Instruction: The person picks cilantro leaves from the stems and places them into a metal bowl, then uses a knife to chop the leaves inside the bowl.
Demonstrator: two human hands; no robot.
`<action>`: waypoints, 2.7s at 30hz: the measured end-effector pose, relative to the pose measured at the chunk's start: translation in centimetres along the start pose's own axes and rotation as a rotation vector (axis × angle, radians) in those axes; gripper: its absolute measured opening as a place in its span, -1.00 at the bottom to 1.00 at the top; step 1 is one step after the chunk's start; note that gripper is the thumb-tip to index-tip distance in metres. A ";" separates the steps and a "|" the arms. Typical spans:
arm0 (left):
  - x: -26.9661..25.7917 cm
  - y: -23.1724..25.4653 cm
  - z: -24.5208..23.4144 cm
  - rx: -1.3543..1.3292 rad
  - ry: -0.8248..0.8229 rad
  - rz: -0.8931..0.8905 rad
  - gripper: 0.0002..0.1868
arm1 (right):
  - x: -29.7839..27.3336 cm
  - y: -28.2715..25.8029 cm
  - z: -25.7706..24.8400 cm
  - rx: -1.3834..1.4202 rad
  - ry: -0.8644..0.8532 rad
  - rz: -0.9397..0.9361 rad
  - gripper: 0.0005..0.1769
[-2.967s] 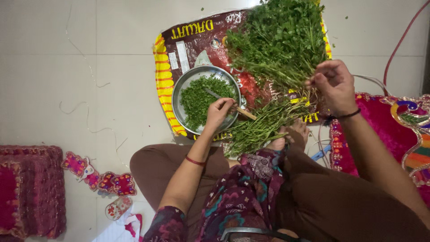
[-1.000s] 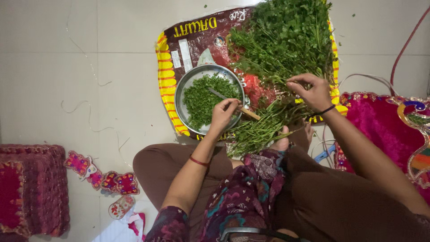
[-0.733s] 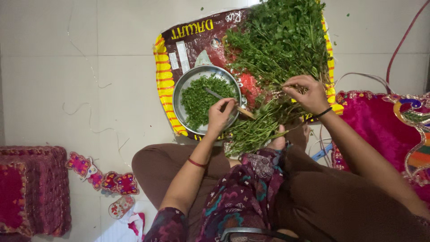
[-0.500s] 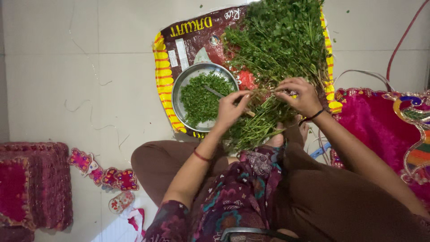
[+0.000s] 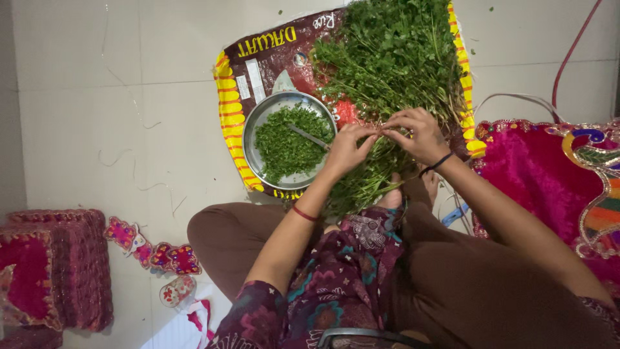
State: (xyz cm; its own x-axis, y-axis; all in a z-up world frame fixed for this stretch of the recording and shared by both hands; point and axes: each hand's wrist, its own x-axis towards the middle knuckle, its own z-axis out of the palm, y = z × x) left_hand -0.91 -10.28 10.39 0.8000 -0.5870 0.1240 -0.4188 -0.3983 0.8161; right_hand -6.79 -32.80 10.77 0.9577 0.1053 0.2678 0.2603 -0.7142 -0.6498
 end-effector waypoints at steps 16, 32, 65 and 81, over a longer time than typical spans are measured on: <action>-0.5 -8.7 4.5 -0.600 0.248 -0.212 -0.82 | -3.1 -1.2 1.0 -0.142 -0.078 -0.167 -0.82; 0.4 -6.4 2.2 -0.741 0.214 -0.389 -0.79 | 2.1 5.3 3.9 -0.374 -0.040 0.264 -0.77; -3.0 -3.9 -4.2 -0.916 0.273 -0.308 -0.82 | 8.7 -4.6 -6.8 -0.233 0.197 0.021 -0.86; -0.7 -2.8 -1.6 -0.929 0.149 -0.189 -0.76 | 7.1 -4.4 -7.9 -0.143 0.210 0.031 -0.85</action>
State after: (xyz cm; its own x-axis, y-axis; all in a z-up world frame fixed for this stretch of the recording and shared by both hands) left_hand 0.38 -7.63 8.91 0.8926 -0.4493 -0.0369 0.1790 0.2781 0.9437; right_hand -2.16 -34.32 21.15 0.9146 -0.0540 0.4008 0.1964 -0.8071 -0.5568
